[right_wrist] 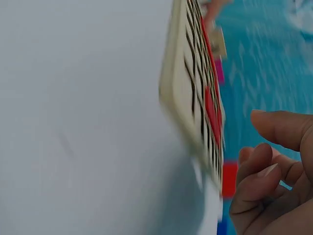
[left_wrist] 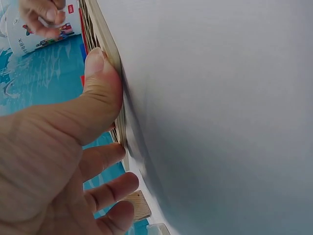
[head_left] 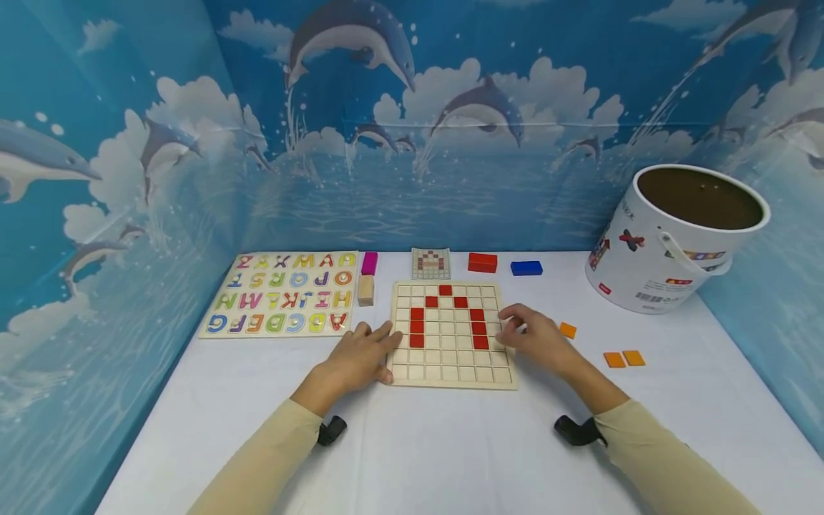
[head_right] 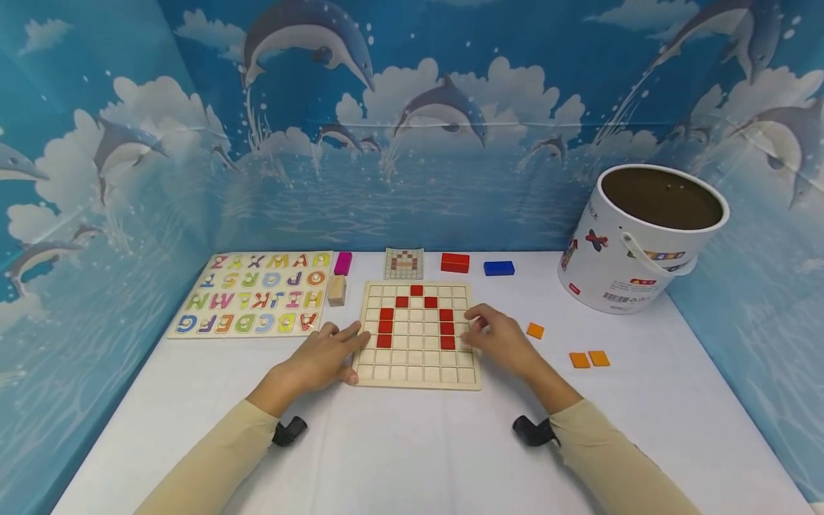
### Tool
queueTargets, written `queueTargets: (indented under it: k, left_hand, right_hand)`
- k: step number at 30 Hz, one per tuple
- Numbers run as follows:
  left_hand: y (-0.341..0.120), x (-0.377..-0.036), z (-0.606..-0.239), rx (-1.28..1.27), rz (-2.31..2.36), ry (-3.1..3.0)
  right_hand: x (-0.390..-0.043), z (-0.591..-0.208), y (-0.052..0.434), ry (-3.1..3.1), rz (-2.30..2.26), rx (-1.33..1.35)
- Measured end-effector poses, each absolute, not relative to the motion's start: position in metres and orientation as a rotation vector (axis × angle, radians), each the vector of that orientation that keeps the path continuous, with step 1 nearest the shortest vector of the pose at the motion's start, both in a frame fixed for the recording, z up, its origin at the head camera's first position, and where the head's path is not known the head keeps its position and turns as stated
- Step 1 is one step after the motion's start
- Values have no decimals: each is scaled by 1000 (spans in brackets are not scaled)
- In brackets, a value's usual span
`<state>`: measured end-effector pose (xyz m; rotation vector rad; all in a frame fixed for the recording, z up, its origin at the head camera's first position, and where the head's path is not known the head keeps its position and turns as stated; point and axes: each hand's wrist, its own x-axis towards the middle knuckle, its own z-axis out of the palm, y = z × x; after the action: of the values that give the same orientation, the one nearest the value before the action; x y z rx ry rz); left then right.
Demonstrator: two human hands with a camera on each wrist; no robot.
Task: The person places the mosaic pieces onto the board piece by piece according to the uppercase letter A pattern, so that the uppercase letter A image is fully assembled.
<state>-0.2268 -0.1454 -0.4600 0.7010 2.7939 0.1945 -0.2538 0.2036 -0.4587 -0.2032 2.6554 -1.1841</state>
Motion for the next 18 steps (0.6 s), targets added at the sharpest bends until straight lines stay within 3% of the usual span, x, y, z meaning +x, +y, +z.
queueTargets:
  k: [10, 18]
  left_hand:
    - [-144, -226, -461, 666, 266, 2775]
    - [-143, -226, -460, 671, 233, 2780]
  right_hand:
    - [-243, -454, 359, 2658, -1018, 100]
    - [-221, -467, 394, 2620, -931, 111]
